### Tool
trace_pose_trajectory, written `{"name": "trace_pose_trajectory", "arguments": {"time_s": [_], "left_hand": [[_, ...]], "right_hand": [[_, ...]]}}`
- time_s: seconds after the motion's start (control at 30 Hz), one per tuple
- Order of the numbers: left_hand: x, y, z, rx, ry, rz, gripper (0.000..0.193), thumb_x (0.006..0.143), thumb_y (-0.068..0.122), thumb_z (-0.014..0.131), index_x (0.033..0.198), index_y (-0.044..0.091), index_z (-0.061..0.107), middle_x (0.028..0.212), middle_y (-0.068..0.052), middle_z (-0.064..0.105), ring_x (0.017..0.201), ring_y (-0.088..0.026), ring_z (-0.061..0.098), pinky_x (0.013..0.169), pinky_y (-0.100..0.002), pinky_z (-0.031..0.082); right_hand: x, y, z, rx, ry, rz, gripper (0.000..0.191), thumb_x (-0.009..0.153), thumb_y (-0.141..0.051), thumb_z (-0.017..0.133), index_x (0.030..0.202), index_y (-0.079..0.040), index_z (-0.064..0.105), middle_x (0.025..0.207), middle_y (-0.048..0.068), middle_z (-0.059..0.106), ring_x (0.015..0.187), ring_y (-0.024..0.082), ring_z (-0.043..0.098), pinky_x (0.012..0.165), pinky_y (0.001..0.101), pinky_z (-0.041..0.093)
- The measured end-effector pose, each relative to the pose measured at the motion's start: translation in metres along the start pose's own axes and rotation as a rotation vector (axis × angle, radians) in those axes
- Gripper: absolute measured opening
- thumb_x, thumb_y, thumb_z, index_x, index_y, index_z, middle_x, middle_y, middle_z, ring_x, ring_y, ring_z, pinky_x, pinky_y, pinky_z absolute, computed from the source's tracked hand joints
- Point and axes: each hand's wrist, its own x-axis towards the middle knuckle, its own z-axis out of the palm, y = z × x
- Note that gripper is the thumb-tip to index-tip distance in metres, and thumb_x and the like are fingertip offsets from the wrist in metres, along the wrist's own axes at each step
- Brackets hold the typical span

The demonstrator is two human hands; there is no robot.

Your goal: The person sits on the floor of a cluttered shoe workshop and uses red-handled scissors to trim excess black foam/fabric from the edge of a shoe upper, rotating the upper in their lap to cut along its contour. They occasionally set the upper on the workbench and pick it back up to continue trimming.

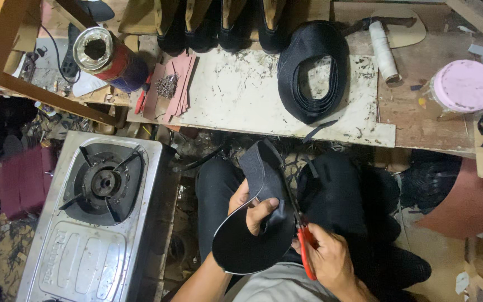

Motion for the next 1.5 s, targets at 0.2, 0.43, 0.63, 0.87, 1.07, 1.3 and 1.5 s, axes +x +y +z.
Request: {"name": "trace_pose_trajectory", "arguments": {"time_s": [0.2, 0.43, 0.63, 0.87, 1.07, 1.3, 1.5], "left_hand": [[0.005, -0.043, -0.013, -0.079, 0.113, 0.131, 0.084, 0.074, -0.012, 0.065, 0.152, 0.004, 0.039, 0.139, 0.0, 0.063, 0.114, -0.011, 0.063, 0.091, -0.026, 0.051], [-0.013, -0.055, -0.018, 0.232, 0.045, -0.052, 0.037, 0.097, -0.003, 0.073, 0.134, -0.007, 0.067, 0.115, -0.008, 0.073, 0.103, -0.013, 0.066, 0.093, -0.029, 0.053], [-0.011, -0.02, -0.014, 0.12, -0.202, -0.107, 0.043, 0.093, -0.006, 0.071, 0.135, -0.002, 0.061, 0.119, -0.004, 0.071, 0.106, -0.012, 0.068, 0.098, -0.031, 0.056], [-0.013, -0.014, -0.014, -0.173, -0.245, -0.248, 0.059, 0.082, -0.014, 0.068, 0.14, -0.003, 0.059, 0.119, -0.009, 0.073, 0.101, -0.016, 0.071, 0.089, -0.031, 0.056], [-0.006, -0.024, -0.02, -0.03, -0.136, -0.095, 0.052, 0.087, -0.013, 0.068, 0.138, -0.003, 0.06, 0.116, -0.009, 0.074, 0.101, -0.016, 0.071, 0.089, -0.032, 0.057], [0.002, -0.006, -0.041, 0.174, 0.077, 0.026, 0.047, 0.085, -0.011, 0.075, 0.13, -0.002, 0.064, 0.11, -0.006, 0.073, 0.098, -0.015, 0.07, 0.087, -0.031, 0.058], [0.0, 0.0, -0.029, 0.13, 0.115, 0.022, 0.047, 0.085, -0.01, 0.072, 0.13, 0.001, 0.064, 0.113, -0.006, 0.074, 0.101, -0.014, 0.07, 0.089, -0.03, 0.058]], "right_hand": [[0.002, 0.007, -0.001, 0.682, 0.004, 0.148, 0.029, 0.092, -0.025, 0.058, 0.106, -0.004, 0.072, 0.057, 0.003, 0.062, 0.043, 0.011, 0.056, 0.044, 0.0269, 0.047], [0.017, -0.001, -0.014, 0.579, -0.034, 0.319, 0.025, 0.077, -0.015, 0.079, 0.086, 0.001, 0.061, 0.06, 0.006, 0.059, 0.044, 0.015, 0.056, 0.04, 0.0314, 0.047], [0.014, -0.003, -0.034, 0.212, -0.134, 0.075, 0.025, 0.079, -0.018, 0.081, 0.081, -0.003, 0.061, 0.059, 0.003, 0.056, 0.048, 0.013, 0.055, 0.045, 0.0294, 0.047], [0.014, -0.013, -0.036, 0.066, -0.048, 0.018, 0.026, 0.074, -0.016, 0.081, 0.094, -0.007, 0.068, 0.064, 0.004, 0.066, 0.054, 0.015, 0.06, 0.051, 0.0322, 0.052], [0.015, -0.018, -0.047, -0.156, -0.022, 0.06, 0.036, 0.072, -0.026, 0.09, 0.092, -0.004, 0.069, 0.06, 0.011, 0.063, 0.051, 0.022, 0.061, 0.053, 0.0347, 0.05], [-0.004, -0.033, -0.06, -0.175, -0.108, 0.078, 0.065, 0.055, -0.033, 0.097, 0.111, -0.01, 0.073, 0.073, 0.007, 0.073, 0.051, 0.021, 0.071, 0.05, 0.0344, 0.057], [-0.008, -0.035, -0.054, -0.281, 0.004, -0.067, 0.066, 0.052, -0.035, 0.096, 0.109, -0.01, 0.075, 0.077, 0.011, 0.076, 0.061, 0.026, 0.074, 0.058, 0.0361, 0.058]]}}
